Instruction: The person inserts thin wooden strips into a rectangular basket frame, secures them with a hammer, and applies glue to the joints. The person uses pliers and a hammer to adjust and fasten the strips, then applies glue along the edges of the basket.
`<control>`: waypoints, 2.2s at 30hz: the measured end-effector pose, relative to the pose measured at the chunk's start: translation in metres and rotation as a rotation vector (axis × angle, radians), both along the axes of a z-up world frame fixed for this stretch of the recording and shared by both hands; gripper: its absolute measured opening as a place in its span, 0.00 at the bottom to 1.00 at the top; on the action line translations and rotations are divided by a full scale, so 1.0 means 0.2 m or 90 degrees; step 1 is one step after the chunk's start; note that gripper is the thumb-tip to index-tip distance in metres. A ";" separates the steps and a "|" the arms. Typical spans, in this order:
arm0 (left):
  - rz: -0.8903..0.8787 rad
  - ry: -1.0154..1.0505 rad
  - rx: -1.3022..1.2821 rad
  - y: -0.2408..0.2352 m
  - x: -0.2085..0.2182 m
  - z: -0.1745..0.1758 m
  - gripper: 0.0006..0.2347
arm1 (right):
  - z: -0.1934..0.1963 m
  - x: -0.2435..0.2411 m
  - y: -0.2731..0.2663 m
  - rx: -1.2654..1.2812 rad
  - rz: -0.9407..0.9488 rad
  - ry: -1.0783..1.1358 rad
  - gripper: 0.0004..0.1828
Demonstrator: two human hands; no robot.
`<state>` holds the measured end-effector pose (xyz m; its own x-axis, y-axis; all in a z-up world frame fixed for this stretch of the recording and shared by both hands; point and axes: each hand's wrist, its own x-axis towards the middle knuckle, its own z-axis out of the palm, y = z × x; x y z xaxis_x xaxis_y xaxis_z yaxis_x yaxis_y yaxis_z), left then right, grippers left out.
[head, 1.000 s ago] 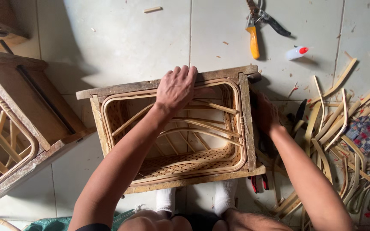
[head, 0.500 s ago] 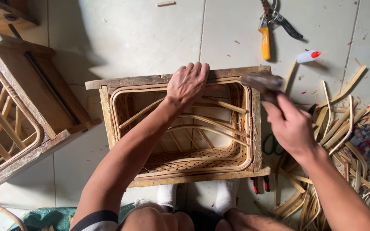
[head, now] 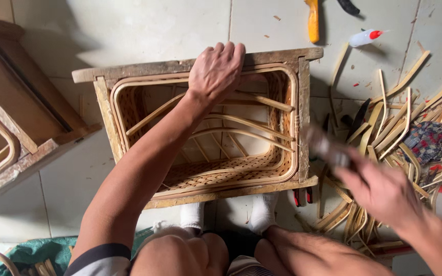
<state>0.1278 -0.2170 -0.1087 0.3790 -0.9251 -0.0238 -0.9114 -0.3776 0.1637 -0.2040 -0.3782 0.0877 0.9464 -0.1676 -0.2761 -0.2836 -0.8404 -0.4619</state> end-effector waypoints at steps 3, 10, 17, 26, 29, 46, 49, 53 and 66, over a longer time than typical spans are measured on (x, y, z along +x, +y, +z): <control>0.004 -0.001 -0.016 0.01 -0.02 -0.02 0.35 | 0.08 -0.14 0.18 -0.063 0.218 0.035 0.33; 0.000 -0.041 -0.042 0.01 -0.03 -0.12 0.36 | 0.17 0.14 0.43 -0.184 0.275 0.096 0.37; -0.006 -0.031 -0.025 -0.01 -0.02 -0.15 0.35 | 0.21 0.26 0.46 -0.284 0.244 0.231 0.37; 0.005 -0.038 -0.096 0.01 -0.03 -0.10 0.34 | 0.11 -0.31 0.24 -0.087 -0.012 0.077 0.30; 0.008 -0.122 -0.121 0.01 -0.01 -0.07 0.17 | 0.00 -0.49 0.24 -0.021 0.008 -0.002 0.25; 0.042 -0.004 -0.025 0.07 -0.02 0.13 0.39 | -0.32 -0.50 0.17 0.056 -0.266 -0.127 0.05; 0.023 -0.035 -0.090 0.06 0.00 0.17 0.35 | -0.25 -0.22 0.09 0.203 -0.369 -0.163 0.08; 0.016 0.019 0.012 0.05 0.01 0.17 0.35 | -0.22 0.28 -0.01 0.234 -0.358 -0.132 0.09; -0.052 -0.077 0.017 0.02 0.04 0.13 0.28 | -0.51 0.35 -0.13 0.188 -0.515 -0.280 0.12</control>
<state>0.1352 -0.2129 -0.0828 0.3035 -0.9528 -0.0071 -0.9519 -0.3036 0.0424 -0.1347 -0.4043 -0.0153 0.6043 -0.7945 -0.0599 -0.4763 -0.3000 -0.8265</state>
